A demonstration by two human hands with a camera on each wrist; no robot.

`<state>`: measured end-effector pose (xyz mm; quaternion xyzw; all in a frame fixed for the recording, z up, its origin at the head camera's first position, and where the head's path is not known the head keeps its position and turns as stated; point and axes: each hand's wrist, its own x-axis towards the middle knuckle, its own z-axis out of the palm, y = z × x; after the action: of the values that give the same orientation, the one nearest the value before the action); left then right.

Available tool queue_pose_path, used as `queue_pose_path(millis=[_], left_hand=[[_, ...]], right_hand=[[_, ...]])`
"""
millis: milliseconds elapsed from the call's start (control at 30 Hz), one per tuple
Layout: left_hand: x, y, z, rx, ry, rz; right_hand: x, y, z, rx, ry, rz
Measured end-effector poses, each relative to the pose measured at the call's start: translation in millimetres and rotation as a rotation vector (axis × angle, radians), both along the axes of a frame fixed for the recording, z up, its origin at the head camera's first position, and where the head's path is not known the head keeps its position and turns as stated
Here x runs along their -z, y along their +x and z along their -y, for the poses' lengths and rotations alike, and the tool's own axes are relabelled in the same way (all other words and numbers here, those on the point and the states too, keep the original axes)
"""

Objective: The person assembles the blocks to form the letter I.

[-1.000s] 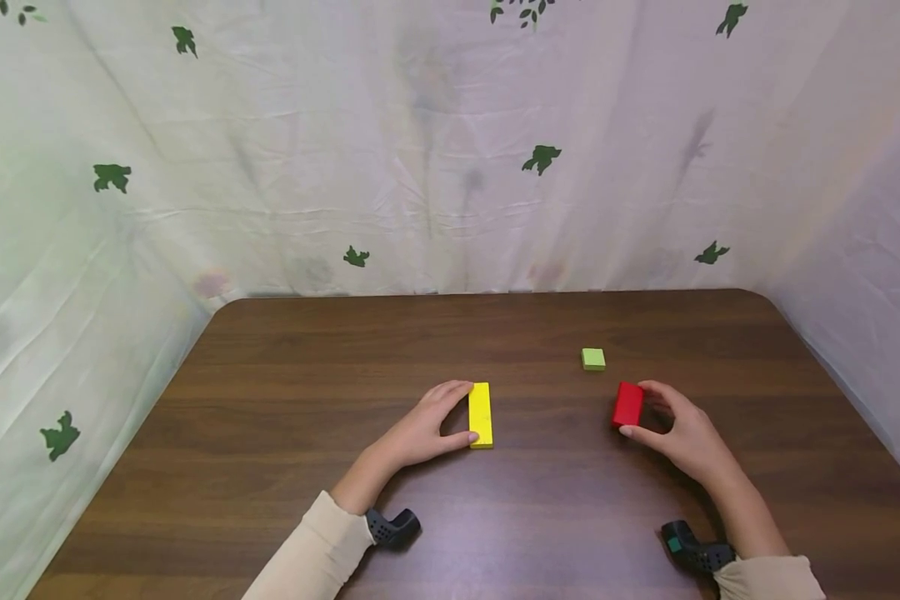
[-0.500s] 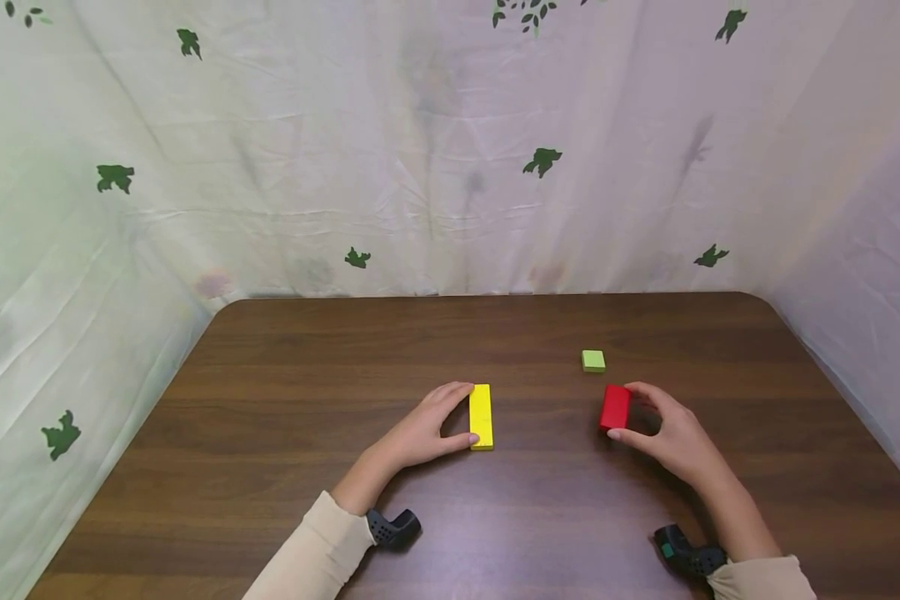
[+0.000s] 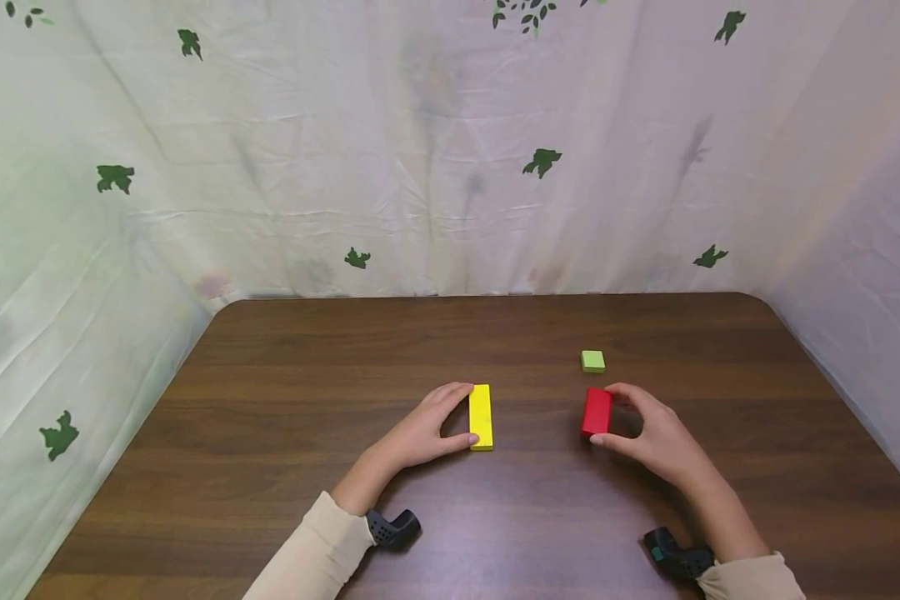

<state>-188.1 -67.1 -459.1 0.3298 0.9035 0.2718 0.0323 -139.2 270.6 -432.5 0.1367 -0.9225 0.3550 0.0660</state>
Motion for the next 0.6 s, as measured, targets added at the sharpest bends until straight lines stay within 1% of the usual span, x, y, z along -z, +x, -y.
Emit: queue_pose_path(millis=[200,600], left_hand=[[-1.0,0.0,0.1,0.004,-0.002,-0.006],[-1.9,0.6,-0.6,-0.003,-0.015,0.011]], right_hand=[[0.2,-0.2,8,-0.029,0.001,-0.024],[2.6,-0.8,22,-0.095,0.006,-0.066]])
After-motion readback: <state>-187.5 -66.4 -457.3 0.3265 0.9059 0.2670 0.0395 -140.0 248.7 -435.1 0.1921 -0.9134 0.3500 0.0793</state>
